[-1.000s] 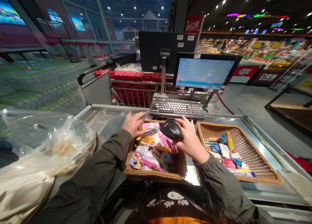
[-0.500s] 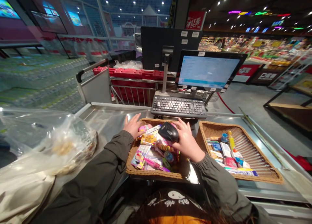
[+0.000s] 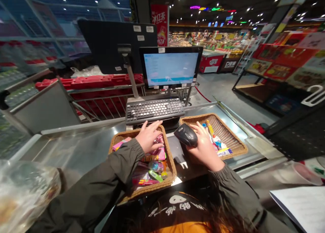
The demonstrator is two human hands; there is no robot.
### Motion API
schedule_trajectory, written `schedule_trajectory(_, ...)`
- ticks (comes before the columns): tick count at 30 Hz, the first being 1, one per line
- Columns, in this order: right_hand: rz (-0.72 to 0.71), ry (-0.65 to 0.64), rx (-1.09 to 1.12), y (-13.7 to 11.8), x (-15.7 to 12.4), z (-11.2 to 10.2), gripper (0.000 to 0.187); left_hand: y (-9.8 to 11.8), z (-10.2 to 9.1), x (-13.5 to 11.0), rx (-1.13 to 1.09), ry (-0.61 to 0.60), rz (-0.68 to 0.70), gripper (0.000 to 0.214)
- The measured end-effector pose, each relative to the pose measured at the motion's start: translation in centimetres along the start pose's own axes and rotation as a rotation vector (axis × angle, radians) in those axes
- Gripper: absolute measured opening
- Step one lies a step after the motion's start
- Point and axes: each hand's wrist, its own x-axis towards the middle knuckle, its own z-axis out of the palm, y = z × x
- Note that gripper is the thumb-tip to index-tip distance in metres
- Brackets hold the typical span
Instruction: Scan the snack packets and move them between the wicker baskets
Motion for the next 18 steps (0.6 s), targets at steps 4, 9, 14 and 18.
schedule_trajectory(4, 0.103, 0.166, -0.069, 4.3, -1.8, -2.4, 0.043, 3.2, 2.9, 6.9, -0.015, -0.053, 0.109, 0.049)
schedule_trajectory(9, 0.203, 0.280, -0.135, 8.8, -3.7, -5.1, 0.046, 7.1, 7.2, 14.9, 0.026, -0.125, 0.211, 0.058)
schedule_trajectory(14, 0.266, 0.305, -0.150, 11.8, -4.2, -6.6, 0.049, 9.3, 10.9, 20.8, 0.064, -0.194, 0.217, 0.052)
schedule_trajectory(18, 0.271, 0.326, -0.140, 13.5, -3.8, -7.4, 0.046, 9.5, 13.2, 24.6, 0.116, -0.187, 0.222, 0.048)
